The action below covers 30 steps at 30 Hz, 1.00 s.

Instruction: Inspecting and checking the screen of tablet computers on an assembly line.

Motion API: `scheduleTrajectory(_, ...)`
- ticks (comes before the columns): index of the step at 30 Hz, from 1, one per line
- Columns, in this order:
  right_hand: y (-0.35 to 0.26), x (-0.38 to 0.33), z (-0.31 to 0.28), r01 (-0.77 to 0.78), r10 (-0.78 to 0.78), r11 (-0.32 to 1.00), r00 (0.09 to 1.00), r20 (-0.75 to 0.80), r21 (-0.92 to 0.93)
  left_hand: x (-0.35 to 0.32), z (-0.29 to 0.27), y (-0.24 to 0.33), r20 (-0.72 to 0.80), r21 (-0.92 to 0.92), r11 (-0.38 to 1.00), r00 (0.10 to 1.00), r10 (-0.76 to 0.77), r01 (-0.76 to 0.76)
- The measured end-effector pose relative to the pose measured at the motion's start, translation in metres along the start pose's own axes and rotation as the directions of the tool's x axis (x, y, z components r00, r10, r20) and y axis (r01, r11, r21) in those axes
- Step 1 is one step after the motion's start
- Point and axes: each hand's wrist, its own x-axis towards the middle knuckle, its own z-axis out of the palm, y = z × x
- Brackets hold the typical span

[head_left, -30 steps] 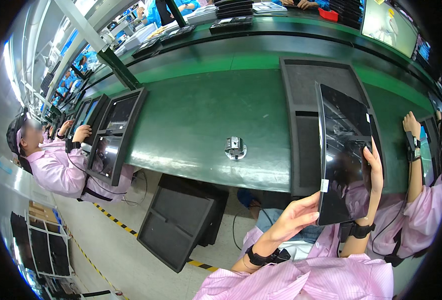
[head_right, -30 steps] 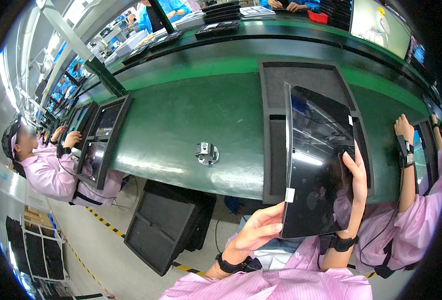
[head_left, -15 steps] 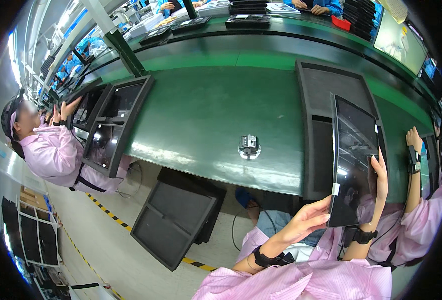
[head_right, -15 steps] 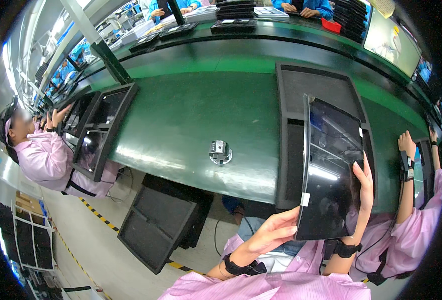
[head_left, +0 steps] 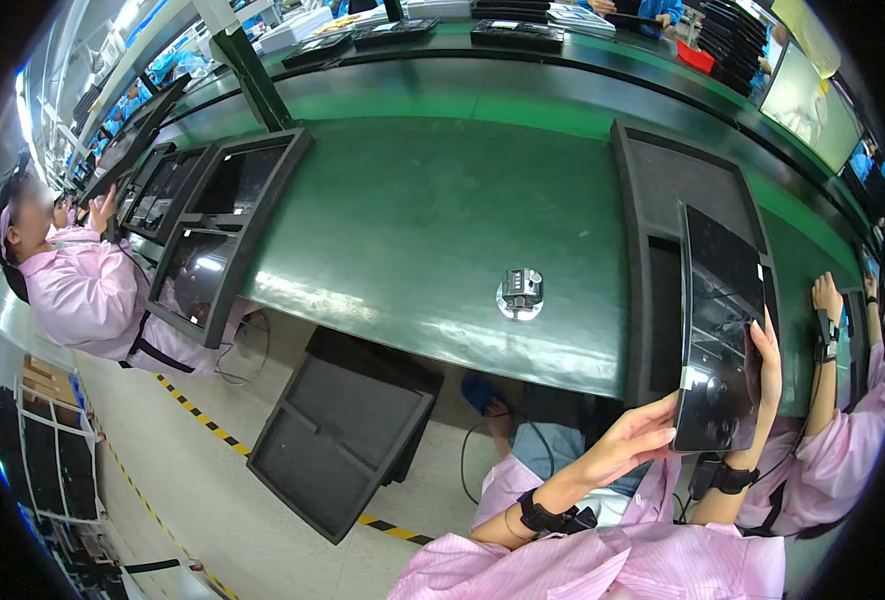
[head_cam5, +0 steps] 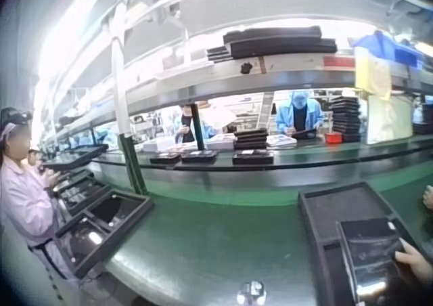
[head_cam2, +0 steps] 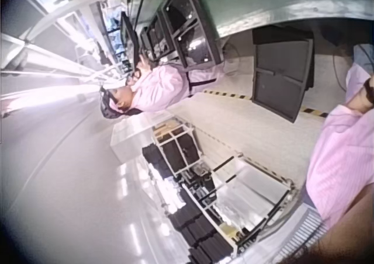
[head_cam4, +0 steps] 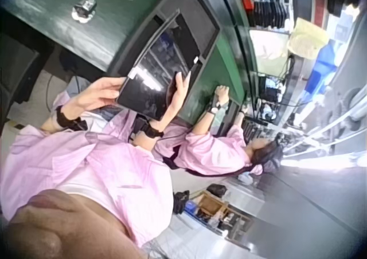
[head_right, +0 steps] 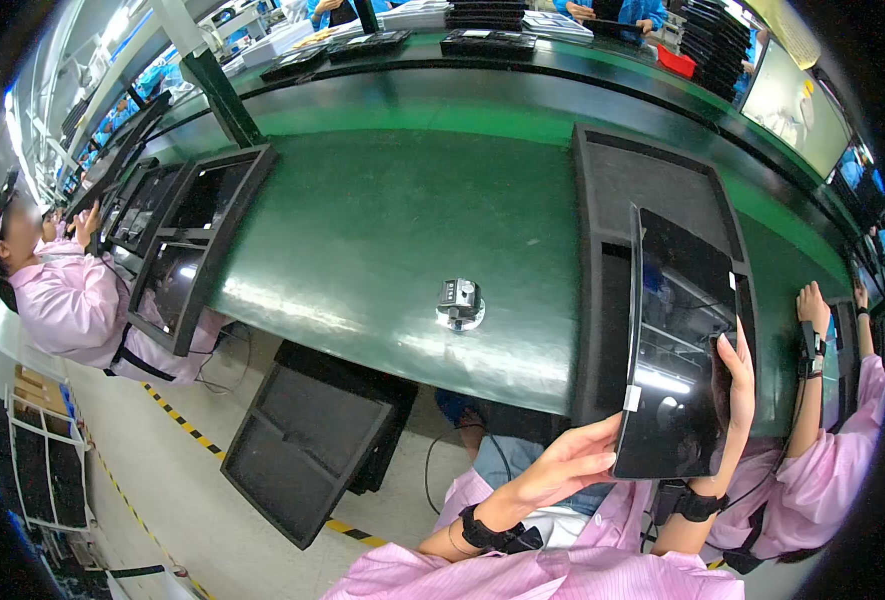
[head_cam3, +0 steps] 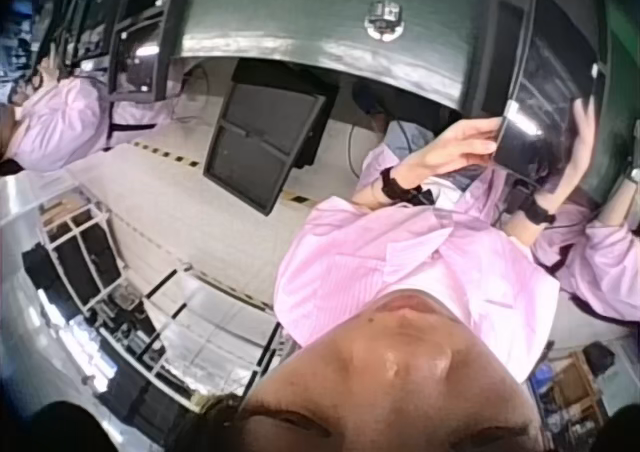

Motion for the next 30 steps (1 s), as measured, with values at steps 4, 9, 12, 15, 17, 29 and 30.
scheduleTrajectory(4,0.001,-0.003,0.0,-0.029,0.03,0.999,0.999,-0.027,0.043,0.001,-0.001,0.004,0.028,-0.031,1.0,1.0,-0.002,0.003)
scheduleTrajectory(9,0.001,-0.001,0.003,-0.039,0.037,0.998,0.998,-0.05,-0.042,0.002,-0.001,0.003,0.036,-0.044,0.999,0.999,0.007,-0.006)
scheduleTrajectory(12,-0.001,-0.004,0.006,-0.038,0.039,0.999,0.995,-0.093,0.013,0.002,-0.001,0.001,-0.044,-0.03,1.0,0.999,-0.005,0.004)
scheduleTrajectory(15,-0.004,-0.005,0.005,-0.028,0.029,0.999,0.999,-0.029,0.036,0.002,-0.002,0.0,-0.04,-0.021,1.0,0.999,0.009,-0.01)
scheduleTrajectory(17,-0.004,-0.003,0.0,-0.012,0.009,0.998,0.999,0.049,0.064,0.001,-0.003,0.0,-0.018,-0.023,1.0,1.0,-0.01,0.009)
scheduleTrajectory(29,0.009,0.013,-0.038,0.039,-0.04,0.999,0.999,0.033,0.035,-0.003,0.01,-0.004,-0.13,0.091,0.993,0.988,0.084,-0.072)
scheduleTrajectory(30,0.009,0.013,-0.038,0.039,-0.041,0.998,0.999,0.03,0.043,-0.003,0.011,-0.004,-0.125,0.078,0.995,0.99,0.064,-0.055)
